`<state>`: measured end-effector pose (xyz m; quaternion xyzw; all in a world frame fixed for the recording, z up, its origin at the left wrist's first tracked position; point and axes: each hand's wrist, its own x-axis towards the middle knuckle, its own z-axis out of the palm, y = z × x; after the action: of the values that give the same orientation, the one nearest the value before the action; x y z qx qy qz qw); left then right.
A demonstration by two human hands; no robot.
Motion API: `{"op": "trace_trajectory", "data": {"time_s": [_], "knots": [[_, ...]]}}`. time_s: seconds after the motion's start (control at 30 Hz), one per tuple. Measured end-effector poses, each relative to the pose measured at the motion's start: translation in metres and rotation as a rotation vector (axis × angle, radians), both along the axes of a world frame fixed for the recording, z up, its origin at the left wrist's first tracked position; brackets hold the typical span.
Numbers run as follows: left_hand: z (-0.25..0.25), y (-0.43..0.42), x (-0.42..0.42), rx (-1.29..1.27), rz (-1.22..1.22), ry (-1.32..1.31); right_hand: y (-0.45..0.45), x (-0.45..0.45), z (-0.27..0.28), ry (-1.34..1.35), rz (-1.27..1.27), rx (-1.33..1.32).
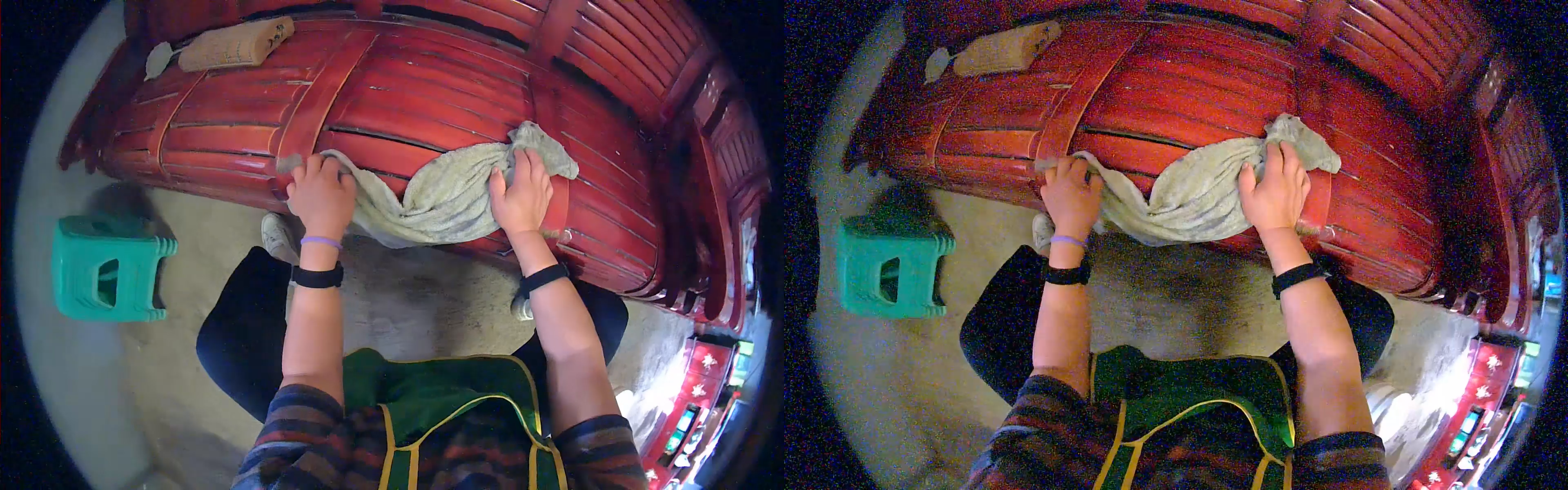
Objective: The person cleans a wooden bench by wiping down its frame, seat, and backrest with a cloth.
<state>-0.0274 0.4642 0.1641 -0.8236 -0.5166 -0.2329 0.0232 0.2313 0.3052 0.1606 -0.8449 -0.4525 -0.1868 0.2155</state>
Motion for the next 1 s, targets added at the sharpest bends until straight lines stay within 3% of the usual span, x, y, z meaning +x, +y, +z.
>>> {"op": "trace_trajectory", "data": {"time_s": [0.3, 0.6, 1.0], "knots": [[-0.006, -0.072, 0.069, -0.034, -0.36, -0.049, -0.001, 0.001, 0.0, 0.035, -0.023, -0.009], [-0.013, -0.11, 0.102, -0.131, -0.539, -0.239, 0.0, 0.0, 0.0, 0.039, -0.026, -0.012], [-0.028, -0.116, 0.104, -0.217, -0.456, -0.526, -0.001, -0.001, 0.002, 0.029, -0.041, -0.011]]}}
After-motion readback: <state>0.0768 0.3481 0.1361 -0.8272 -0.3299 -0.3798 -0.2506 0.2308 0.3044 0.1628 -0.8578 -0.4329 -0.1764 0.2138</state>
